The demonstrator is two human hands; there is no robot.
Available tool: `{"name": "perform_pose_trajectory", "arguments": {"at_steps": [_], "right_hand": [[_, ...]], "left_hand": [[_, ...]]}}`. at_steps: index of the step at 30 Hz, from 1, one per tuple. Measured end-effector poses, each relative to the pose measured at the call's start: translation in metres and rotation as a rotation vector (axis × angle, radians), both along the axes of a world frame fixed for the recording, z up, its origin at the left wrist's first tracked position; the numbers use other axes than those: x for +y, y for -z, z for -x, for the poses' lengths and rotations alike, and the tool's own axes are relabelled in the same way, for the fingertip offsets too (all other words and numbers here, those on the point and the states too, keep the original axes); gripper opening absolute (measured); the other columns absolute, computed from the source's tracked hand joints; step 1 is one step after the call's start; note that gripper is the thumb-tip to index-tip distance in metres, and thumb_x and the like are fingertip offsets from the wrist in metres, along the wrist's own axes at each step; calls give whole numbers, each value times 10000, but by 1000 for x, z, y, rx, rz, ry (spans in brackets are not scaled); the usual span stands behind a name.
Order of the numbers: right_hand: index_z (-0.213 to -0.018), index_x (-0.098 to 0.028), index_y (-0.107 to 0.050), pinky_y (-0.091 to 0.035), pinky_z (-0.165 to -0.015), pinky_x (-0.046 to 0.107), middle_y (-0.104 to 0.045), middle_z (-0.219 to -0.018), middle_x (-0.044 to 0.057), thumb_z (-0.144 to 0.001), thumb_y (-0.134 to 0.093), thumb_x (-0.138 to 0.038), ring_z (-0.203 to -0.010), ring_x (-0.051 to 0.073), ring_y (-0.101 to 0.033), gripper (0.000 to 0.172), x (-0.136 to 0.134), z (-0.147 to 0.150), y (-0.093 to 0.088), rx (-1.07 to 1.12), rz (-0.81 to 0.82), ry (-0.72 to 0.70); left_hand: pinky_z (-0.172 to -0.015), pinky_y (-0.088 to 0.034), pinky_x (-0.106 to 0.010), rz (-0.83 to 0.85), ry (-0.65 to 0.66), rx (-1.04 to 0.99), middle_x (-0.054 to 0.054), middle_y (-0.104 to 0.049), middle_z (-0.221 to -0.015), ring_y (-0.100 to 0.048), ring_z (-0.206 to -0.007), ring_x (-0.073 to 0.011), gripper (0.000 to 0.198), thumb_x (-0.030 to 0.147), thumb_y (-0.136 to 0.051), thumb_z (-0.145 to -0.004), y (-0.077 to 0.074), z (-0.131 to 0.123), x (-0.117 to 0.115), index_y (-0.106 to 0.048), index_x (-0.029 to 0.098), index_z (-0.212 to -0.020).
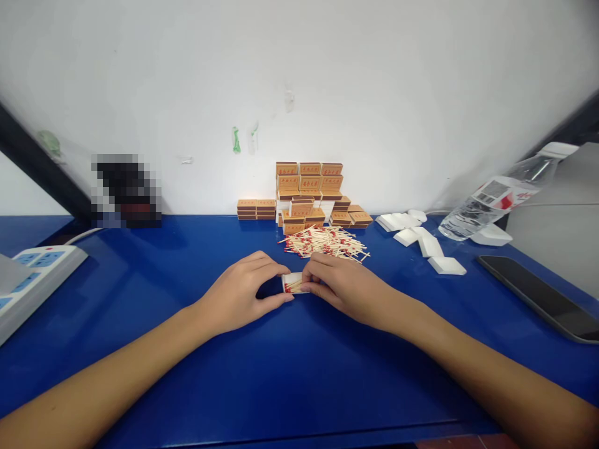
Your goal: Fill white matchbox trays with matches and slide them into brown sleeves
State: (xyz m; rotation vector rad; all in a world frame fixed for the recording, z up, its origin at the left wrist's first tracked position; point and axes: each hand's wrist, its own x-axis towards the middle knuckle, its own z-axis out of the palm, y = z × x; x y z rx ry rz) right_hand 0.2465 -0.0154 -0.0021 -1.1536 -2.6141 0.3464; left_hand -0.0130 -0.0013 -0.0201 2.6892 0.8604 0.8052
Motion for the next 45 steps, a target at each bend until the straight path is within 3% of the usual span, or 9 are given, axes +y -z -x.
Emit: {"name": "perform_pose_trajectory", "arguments": {"at_steps": [7, 16, 26, 30, 36, 45], "right_hand": [[-1012, -203, -647, -474, -795, 323, -689, -1042, 46, -1054, -605, -194, -912, 195, -641, 60, -2, -8, -6, 25, 91, -37], [-995, -199, -592, -468, -746, 324, -671, -1029, 62, -1078, -526, -197, -853, 193, -625, 106, -4, -11, -12, 6, 37, 34], [-1066, -182, -620, -504, -778, 340, -642, -1079, 88, -1065, -513, -173, -887, 202, -644, 107, -7, 8, 5, 69, -56, 24], [-1129, -196, -660, -522, -820, 356, -617, -1121, 99, -1070, -528, -189, -931, 212, -642, 146, -7, 5, 4, 63, -60, 4], [-1029, -182, -666, -497, -756, 324, -615, -1075, 86, -1067, -568, -228, -855, 189, -631, 114, -6, 5, 2, 47, -64, 15], [-1028, -179, -675, -465, -745, 329, -616, -1084, 83, -1077, -587, -304, -849, 189, -619, 161, -6, 4, 1, -8, -57, 24]], "left_hand": [[-921, -587, -425, 25, -10, 2, -91, -762, -1104, -684, -1050, -260, 331, 363, -770, -964, 1, 0, -1, -710, 169, -1225], [-921, -585, -423, 43, -14, 8, -82, -762, -1111, -686, -1051, -258, 306, 348, -769, -965, 0, 0, -1, -708, 190, -1220], [-912, -593, -430, 16, 2, 0, -94, -763, -1109, -691, -1050, -263, 311, 365, -750, -978, -1, -1, -1, -702, 180, -1224], [-916, -594, -434, 1, 21, -2, -93, -770, -1111, -690, -1046, -263, 292, 352, -744, -983, -2, -1, -2, -702, 185, -1220], [-928, -597, -434, -10, 19, -10, -98, -773, -1112, -697, -1063, -270, 333, 354, -770, -962, 0, -1, -2, -703, 165, -1229], [-919, -593, -437, -11, 38, 2, -94, -776, -1111, -688, -1051, -267, 310, 345, -754, -978, -1, -3, -4, -691, 168, -1225]]}}
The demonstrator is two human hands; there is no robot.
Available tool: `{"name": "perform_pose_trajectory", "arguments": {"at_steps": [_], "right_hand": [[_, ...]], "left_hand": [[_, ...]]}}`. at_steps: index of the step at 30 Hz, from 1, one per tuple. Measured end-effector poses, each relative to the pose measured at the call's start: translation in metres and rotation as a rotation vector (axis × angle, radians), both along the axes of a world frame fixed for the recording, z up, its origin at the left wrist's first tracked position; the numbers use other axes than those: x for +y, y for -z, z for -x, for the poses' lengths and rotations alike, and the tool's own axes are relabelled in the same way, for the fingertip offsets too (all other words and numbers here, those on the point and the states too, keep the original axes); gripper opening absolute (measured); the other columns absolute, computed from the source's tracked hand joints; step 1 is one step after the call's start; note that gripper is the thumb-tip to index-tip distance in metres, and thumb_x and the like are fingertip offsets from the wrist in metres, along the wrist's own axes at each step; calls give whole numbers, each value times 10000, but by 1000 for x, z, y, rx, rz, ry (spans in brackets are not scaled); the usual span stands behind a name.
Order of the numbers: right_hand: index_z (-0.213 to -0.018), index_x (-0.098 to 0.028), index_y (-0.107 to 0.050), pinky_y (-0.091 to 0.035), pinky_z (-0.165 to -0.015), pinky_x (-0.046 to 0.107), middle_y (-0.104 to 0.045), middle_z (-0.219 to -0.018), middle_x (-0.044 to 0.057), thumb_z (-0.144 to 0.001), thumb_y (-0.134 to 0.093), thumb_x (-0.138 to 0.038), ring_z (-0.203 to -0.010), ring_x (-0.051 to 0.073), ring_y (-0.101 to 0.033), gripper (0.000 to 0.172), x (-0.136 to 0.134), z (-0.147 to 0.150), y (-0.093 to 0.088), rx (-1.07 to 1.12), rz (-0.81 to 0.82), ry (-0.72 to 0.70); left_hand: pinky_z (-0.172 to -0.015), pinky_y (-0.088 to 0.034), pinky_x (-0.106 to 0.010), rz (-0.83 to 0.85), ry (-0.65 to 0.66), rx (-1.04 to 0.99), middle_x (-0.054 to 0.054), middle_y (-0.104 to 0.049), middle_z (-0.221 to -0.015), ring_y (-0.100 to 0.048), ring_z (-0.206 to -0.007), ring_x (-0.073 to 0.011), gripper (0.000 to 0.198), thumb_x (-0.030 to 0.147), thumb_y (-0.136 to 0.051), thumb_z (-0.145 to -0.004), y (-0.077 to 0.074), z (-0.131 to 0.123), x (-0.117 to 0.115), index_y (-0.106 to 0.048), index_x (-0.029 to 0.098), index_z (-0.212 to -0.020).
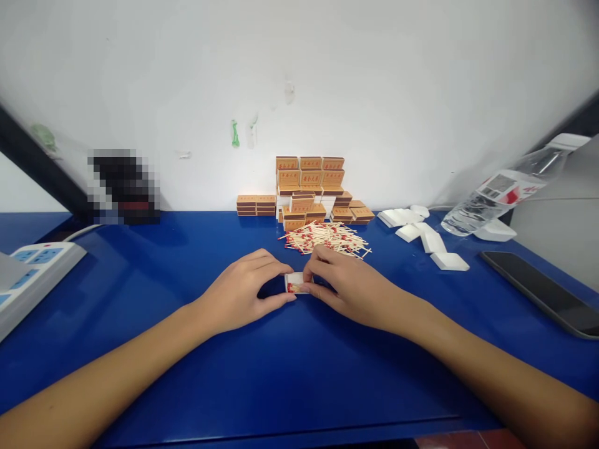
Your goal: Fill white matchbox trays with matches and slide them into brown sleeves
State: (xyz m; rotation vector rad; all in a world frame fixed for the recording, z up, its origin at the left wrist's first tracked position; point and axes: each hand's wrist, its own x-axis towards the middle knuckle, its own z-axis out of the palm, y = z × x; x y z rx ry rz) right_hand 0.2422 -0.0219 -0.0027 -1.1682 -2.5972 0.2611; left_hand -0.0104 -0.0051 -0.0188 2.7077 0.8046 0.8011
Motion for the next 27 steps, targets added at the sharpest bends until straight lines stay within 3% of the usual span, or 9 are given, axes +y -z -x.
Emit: {"name": "perform_pose_trajectory", "arguments": {"at_steps": [6, 12, 19, 27], "right_hand": [[-980, -177, -660, -444, -714, 316, -615, -1064, 78, -1089, -571, -342, -818, 176, -605, 217, 0, 0, -1, -8, 22, 11], [-1055, -204, -693, -472, -768, 320, -626, -1049, 63, -1080, -596, -348, -860, 179, -615, 176, -2, 0, -2, 117, 66, -40], [-1047, -195, -722, -473, -777, 326, -615, -1045, 63, -1078, -581, -255, -864, 177, -614, 156, 0, -1, -1, 93, 72, -68], [-1054, -221, -738, -491, -796, 327, -631, -1043, 55, -1065, -622, -342, -875, 181, -627, 168, -2, -1, -2, 116, 117, -64]], "left_hand": [[-920, -598, -437, 2, 7, -1, -92, -779, -1102, -696, -1053, -267, 315, 366, -742, -985, 0, 0, -1, -696, 177, -1232], [-896, -592, -415, 9, 16, 19, -81, -776, -1094, -699, -1031, -257, 261, 349, -722, -998, -1, 0, -1, -699, 199, -1211], [-915, -587, -429, 30, 23, 36, -87, -774, -1090, -684, -1058, -272, 319, 371, -744, -984, -1, -1, -2, -686, 176, -1230], [-889, -592, -424, 13, 37, 32, -85, -773, -1070, -691, -1031, -264, 276, 346, -723, -992, -1, 0, -2, -693, 185, -1214]]}}
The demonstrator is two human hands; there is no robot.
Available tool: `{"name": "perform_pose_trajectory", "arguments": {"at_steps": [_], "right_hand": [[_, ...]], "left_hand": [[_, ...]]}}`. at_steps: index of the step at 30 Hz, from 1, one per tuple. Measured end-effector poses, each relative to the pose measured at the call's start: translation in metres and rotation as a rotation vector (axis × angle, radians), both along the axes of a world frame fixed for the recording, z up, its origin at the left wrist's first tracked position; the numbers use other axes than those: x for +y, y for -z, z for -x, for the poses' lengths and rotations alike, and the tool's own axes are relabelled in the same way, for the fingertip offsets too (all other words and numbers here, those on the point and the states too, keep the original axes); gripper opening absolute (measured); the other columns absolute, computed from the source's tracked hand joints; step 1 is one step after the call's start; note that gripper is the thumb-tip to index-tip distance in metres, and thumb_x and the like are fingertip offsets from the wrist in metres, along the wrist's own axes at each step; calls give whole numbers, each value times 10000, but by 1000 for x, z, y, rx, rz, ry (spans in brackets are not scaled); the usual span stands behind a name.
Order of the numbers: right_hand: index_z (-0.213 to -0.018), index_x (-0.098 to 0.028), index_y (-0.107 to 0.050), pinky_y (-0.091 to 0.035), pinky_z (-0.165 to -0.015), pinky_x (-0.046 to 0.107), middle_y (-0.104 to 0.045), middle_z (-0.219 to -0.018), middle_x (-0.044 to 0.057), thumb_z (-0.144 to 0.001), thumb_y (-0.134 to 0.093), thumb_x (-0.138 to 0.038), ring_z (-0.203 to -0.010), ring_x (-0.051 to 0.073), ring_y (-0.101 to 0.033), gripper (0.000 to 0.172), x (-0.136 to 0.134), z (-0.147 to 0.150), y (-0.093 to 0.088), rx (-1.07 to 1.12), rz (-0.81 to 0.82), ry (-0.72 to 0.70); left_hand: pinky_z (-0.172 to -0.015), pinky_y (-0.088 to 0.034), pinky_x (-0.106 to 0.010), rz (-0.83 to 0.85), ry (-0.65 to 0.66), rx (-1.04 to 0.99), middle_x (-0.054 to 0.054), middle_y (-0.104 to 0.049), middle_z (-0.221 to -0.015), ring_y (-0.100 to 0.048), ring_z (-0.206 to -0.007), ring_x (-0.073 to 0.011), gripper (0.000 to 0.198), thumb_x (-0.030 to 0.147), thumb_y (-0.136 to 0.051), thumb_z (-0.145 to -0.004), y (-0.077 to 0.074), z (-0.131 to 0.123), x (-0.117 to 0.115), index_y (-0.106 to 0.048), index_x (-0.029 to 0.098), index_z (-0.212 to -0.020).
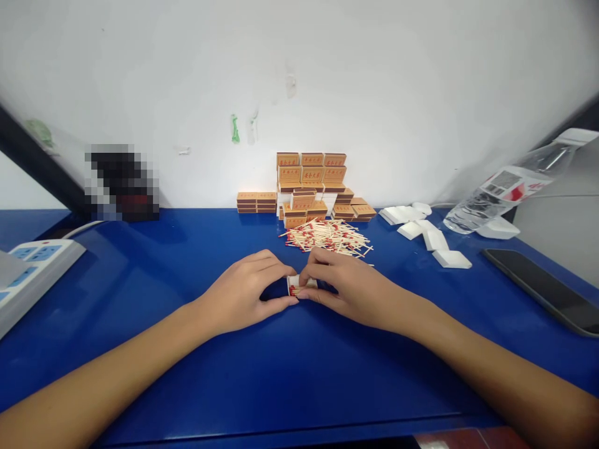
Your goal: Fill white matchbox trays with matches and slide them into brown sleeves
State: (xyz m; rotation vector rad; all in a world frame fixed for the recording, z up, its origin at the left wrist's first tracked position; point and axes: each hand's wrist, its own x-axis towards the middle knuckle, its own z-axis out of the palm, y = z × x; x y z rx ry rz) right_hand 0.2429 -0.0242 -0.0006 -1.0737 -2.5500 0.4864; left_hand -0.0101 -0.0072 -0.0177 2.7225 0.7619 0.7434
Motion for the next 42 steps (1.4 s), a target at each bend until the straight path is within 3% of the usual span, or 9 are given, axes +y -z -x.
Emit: {"name": "perform_pose_trajectory", "arguments": {"at_steps": [7, 13, 17, 36, 42], "right_hand": [[-1040, -203, -744, -465, -762, 326, -633, -1039, 62, -1061, -616, -277, -861, 180, -620, 149, 1, 0, -1, -49, -31, 23], [-1035, -207, -743, -460, -751, 315, -636, -1023, 51, -1028, -688, -325, -849, 176, -614, 130, 0, 0, -1, -10, -28, 17], [-1014, -203, -747, -449, -737, 306, -639, -1002, 46, -1018, -698, -266, -839, 170, -612, 80, 0, 0, 0, -11, -35, 16], [-969, -172, -745, -475, -768, 338, -644, -995, 78, -1070, -588, -263, -858, 196, -623, 208, 2, 0, 2, -58, -74, 30], [-914, -183, -713, -450, -737, 334, -613, -920, 54, -1088, -557, -294, -816, 188, -593, 259, 7, -7, -3, 25, -110, 57]], "left_hand": [[-899, -587, -417, 40, 2, -1, -78, -765, -1066, -683, -1036, -263, 303, 358, -752, -974, 1, -1, 1, -685, 184, -1213], [-894, -585, -404, 56, 16, -5, -63, -762, -1041, -681, -1019, -254, 257, 255, -740, -944, -2, -2, -2, -694, 198, -1191], [-895, -583, -405, 77, 25, 10, -63, -750, -1034, -673, -1008, -253, 264, 233, -740, -918, -3, -2, -3, -705, 197, -1177], [-896, -585, -417, 54, 14, 26, -84, -753, -1050, -677, -1001, -255, 270, 249, -709, -937, -2, -3, -2, -718, 157, -1190], [-890, -582, -408, 52, 14, 31, -73, -751, -1045, -673, -1002, -249, 277, 258, -711, -947, -3, -2, -3, -708, 170, -1209]]}}
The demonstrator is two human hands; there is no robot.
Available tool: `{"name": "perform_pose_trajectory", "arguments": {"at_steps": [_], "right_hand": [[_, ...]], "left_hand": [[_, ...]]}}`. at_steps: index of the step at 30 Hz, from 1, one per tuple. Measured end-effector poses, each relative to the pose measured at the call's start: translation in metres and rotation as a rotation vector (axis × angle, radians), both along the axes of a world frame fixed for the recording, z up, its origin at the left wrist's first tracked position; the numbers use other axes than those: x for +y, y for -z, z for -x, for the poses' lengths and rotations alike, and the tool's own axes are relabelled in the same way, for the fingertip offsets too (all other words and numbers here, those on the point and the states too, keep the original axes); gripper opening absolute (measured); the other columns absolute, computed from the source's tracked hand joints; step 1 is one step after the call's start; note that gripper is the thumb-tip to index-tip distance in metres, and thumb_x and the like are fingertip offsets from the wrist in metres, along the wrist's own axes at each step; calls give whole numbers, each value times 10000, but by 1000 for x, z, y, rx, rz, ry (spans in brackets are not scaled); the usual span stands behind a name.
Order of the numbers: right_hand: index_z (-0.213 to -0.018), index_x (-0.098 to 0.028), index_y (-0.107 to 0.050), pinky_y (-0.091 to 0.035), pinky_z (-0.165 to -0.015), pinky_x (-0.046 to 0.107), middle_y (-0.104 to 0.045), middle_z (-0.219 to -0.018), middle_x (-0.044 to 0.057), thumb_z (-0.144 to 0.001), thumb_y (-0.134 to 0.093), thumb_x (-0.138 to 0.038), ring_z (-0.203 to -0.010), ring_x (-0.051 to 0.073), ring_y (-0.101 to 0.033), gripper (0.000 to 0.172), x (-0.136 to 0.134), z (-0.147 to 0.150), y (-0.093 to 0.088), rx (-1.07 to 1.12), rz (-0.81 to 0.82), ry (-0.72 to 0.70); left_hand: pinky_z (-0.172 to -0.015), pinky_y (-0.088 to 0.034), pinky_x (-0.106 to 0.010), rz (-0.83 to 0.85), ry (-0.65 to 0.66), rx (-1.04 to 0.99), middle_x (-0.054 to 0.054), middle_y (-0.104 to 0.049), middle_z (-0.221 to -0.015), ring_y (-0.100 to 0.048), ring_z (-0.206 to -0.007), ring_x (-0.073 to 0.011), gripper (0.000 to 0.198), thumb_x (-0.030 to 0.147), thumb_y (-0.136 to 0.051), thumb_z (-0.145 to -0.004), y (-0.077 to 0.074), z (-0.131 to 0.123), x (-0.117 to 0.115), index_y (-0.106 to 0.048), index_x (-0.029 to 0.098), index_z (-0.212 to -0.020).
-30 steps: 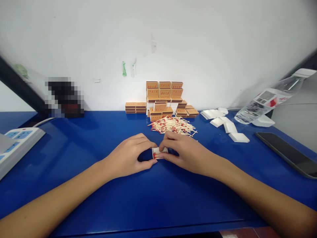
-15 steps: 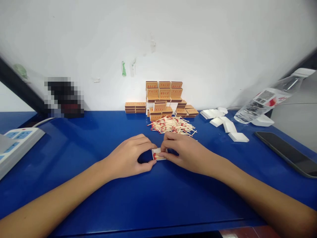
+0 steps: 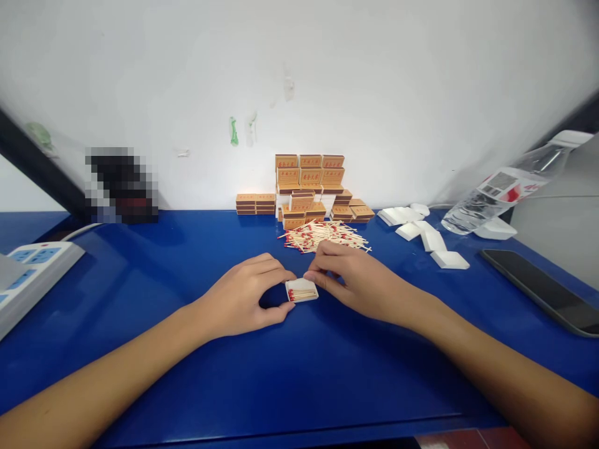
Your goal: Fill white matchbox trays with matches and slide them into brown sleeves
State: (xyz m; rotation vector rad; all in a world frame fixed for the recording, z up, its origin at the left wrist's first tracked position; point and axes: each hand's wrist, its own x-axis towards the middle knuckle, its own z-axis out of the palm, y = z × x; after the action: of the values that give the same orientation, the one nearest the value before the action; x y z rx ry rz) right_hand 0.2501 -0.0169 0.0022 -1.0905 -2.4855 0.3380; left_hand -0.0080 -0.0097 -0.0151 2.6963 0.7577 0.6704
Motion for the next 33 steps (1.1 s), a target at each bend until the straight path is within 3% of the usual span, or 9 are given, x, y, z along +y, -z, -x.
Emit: {"name": "perform_pose_trajectory", "arguments": {"at_steps": [6, 10, 16, 25, 30, 33], "right_hand": [[-946, -199, -692, -445, -746, 349, -621, -922, 67, -1064, -562, -290, -840, 216, -610, 197, 22, -33, -7, 31, -205, 147], [-933, -210, -694, -443, -727, 338, -651, -934, 64, -1011, -646, -303, -843, 214, -618, 130, 32, -49, -5, -80, -78, 149], [-923, -218, -666, -458, -777, 351, -695, -961, 70, -1008, -672, -369, -914, 235, -634, 173, 27, -36, 1, -116, 31, 162], [-891, -218, -638, -450, -741, 342, -682, -919, 61, -1037, -610, -330, -854, 213, -614, 186, 30, -32, 8, -110, 81, 141], [-926, -209, -650, -454, -754, 339, -652, -981, 71, -1027, -583, -306, -855, 201, -593, 155, 30, -34, 4, -37, 40, 123], [-932, -215, -646, -438, -687, 317, -639, -895, 37, -1004, -610, -313, -759, 173, -559, 127, 26, -30, 0, 86, 39, 144]], "left_hand": [[-897, -593, -434, -101, -112, -87, -89, -748, -1063, -678, -987, -248, 367, 274, -695, -967, 0, 2, 2, -663, 157, -1313], [-910, -600, -448, -84, -122, -58, -90, -750, -1089, -684, -1013, -253, 360, 290, -689, -976, 3, 4, 4, -665, 173, -1316], [-948, -601, -445, -46, -110, -51, -92, -748, -1140, -696, -1078, -258, 370, 289, -684, -983, 4, 3, 3, -659, 183, -1337], [-966, -598, -448, -39, -109, -32, -93, -743, -1154, -690, -1086, -257, 375, 292, -687, -985, 5, 4, 3, -655, 190, -1344], [-975, -594, -445, -24, -111, -23, -101, -737, -1180, -689, -1111, -261, 380, 299, -678, -993, 4, 4, 3, -650, 189, -1355], [-968, -595, -449, -21, -110, -25, -100, -738, -1166, -687, -1100, -263, 376, 296, -680, -990, 5, 4, 3, -651, 191, -1350]]}}
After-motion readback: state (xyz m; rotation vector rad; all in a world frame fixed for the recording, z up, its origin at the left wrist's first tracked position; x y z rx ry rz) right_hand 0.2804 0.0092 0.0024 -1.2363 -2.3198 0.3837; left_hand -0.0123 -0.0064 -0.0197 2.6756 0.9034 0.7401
